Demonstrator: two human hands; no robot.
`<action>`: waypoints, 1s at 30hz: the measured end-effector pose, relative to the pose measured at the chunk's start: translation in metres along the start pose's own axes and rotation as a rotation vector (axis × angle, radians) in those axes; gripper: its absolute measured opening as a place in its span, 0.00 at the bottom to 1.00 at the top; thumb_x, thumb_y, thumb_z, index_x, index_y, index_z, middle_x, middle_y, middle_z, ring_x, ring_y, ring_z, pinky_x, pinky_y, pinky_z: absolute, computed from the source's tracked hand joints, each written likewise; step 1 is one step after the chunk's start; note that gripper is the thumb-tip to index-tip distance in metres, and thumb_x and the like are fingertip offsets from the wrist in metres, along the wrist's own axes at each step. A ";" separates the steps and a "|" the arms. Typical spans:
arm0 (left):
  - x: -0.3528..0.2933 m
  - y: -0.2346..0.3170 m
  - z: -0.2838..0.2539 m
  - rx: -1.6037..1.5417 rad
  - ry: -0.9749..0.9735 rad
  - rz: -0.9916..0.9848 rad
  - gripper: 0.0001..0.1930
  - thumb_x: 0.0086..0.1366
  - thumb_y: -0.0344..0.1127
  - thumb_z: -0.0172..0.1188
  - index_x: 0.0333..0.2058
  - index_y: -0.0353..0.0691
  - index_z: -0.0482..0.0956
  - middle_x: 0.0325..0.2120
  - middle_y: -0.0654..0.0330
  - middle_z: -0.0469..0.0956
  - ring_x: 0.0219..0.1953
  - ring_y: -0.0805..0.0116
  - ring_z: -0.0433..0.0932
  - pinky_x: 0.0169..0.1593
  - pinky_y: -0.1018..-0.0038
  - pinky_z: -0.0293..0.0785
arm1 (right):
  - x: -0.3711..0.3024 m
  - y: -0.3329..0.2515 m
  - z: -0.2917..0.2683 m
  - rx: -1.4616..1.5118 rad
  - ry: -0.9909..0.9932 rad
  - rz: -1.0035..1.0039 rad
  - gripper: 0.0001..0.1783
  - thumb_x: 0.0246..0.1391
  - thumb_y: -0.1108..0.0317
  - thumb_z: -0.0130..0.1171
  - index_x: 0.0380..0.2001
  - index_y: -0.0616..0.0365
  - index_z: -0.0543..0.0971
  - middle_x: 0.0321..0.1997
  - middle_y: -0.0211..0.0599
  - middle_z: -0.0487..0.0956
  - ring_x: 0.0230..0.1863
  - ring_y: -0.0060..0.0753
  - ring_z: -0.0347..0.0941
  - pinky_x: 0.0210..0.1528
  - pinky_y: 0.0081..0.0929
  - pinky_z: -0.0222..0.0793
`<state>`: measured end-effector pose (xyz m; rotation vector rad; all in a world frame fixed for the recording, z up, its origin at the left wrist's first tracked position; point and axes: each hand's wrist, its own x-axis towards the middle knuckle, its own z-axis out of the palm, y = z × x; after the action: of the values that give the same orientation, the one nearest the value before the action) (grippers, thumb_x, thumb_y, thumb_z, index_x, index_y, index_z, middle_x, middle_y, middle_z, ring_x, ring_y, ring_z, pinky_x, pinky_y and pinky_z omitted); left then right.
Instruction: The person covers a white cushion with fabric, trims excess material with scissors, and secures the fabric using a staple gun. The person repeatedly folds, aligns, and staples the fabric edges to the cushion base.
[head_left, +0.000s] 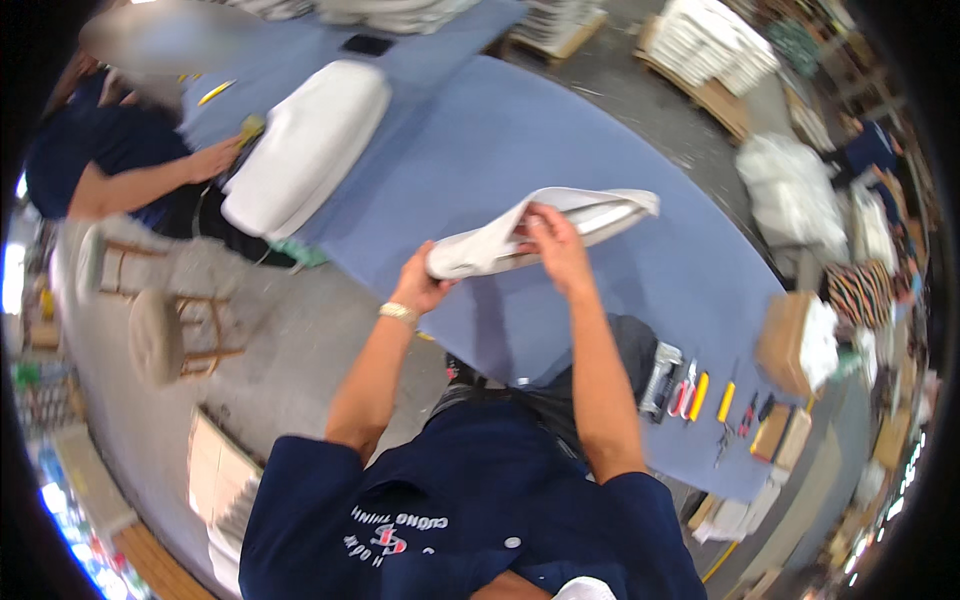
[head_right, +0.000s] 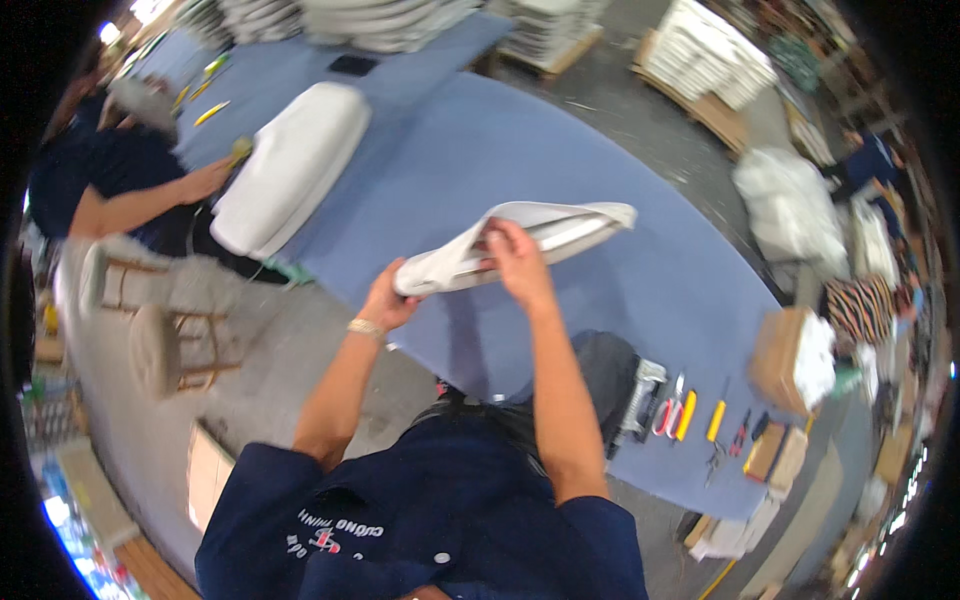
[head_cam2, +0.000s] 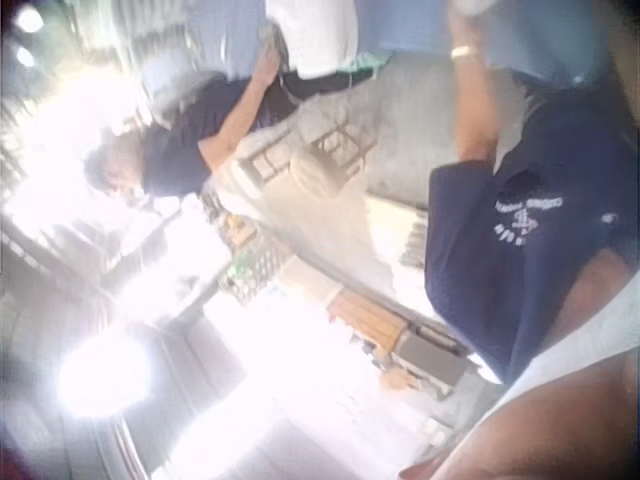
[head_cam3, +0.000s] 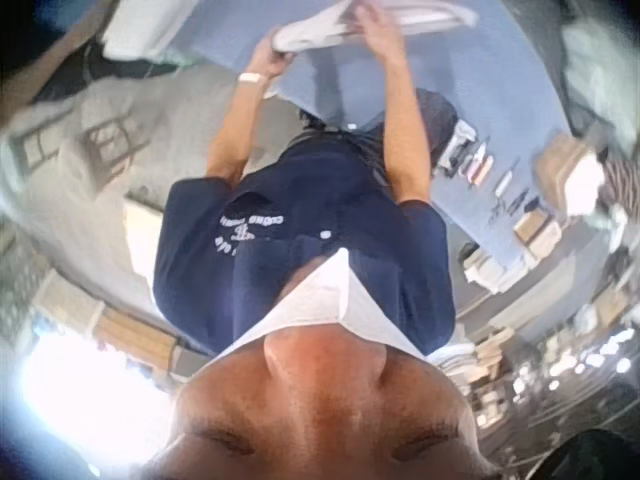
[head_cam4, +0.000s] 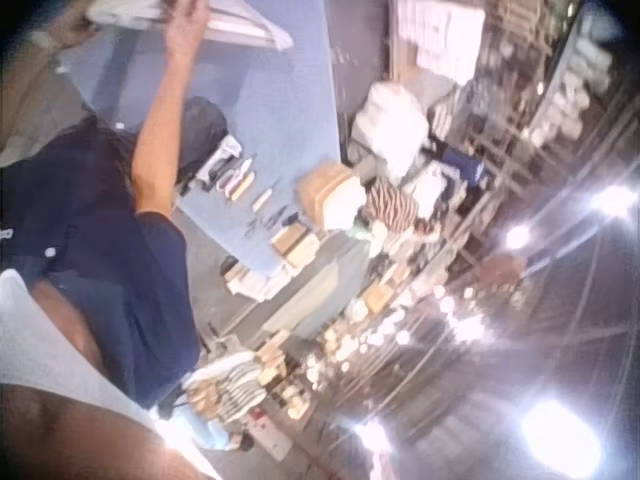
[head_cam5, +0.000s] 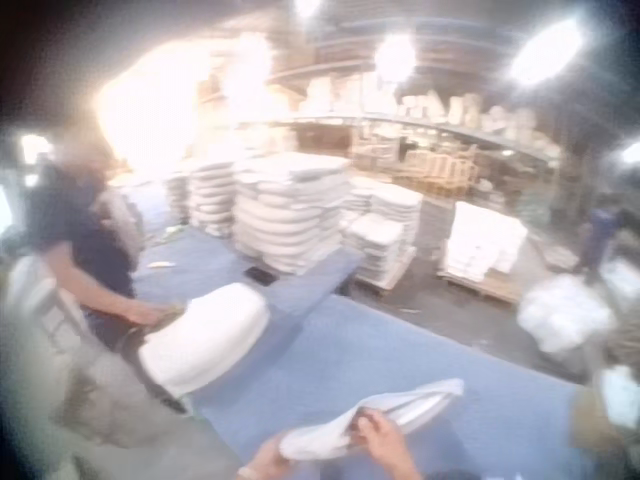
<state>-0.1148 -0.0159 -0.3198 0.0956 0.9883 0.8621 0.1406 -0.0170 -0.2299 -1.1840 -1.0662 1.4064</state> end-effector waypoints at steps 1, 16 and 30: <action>0.002 -0.003 -0.008 -0.060 -0.114 0.026 0.22 0.78 0.50 0.49 0.55 0.39 0.78 0.45 0.58 0.85 0.40 0.62 0.85 0.25 0.77 0.79 | 0.000 0.011 -0.001 0.052 -0.009 0.018 0.19 0.75 0.66 0.50 0.63 0.62 0.73 0.57 0.39 0.81 0.55 0.33 0.81 0.49 0.29 0.83; 0.009 0.006 -0.036 0.182 0.122 -0.071 0.20 0.74 0.58 0.54 0.51 0.51 0.79 0.39 0.67 0.85 0.34 0.69 0.84 0.22 0.79 0.68 | 0.001 -0.010 -0.160 -0.785 0.834 -0.168 0.29 0.50 0.74 0.70 0.57 0.52 0.77 0.63 0.47 0.75 0.61 0.51 0.74 0.58 0.42 0.75; 0.024 0.021 -0.043 0.212 0.150 -0.099 0.19 0.73 0.55 0.56 0.47 0.47 0.81 0.32 0.64 0.84 0.25 0.68 0.80 0.18 0.77 0.66 | 0.015 -0.017 -0.194 -0.810 0.483 -0.190 0.19 0.64 0.53 0.64 0.37 0.60 0.84 0.36 0.41 0.82 0.37 0.39 0.78 0.42 0.35 0.73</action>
<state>-0.1538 0.0013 -0.3521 0.1634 1.2136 0.6792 0.3337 0.0064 -0.2428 -1.8126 -1.3814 0.4674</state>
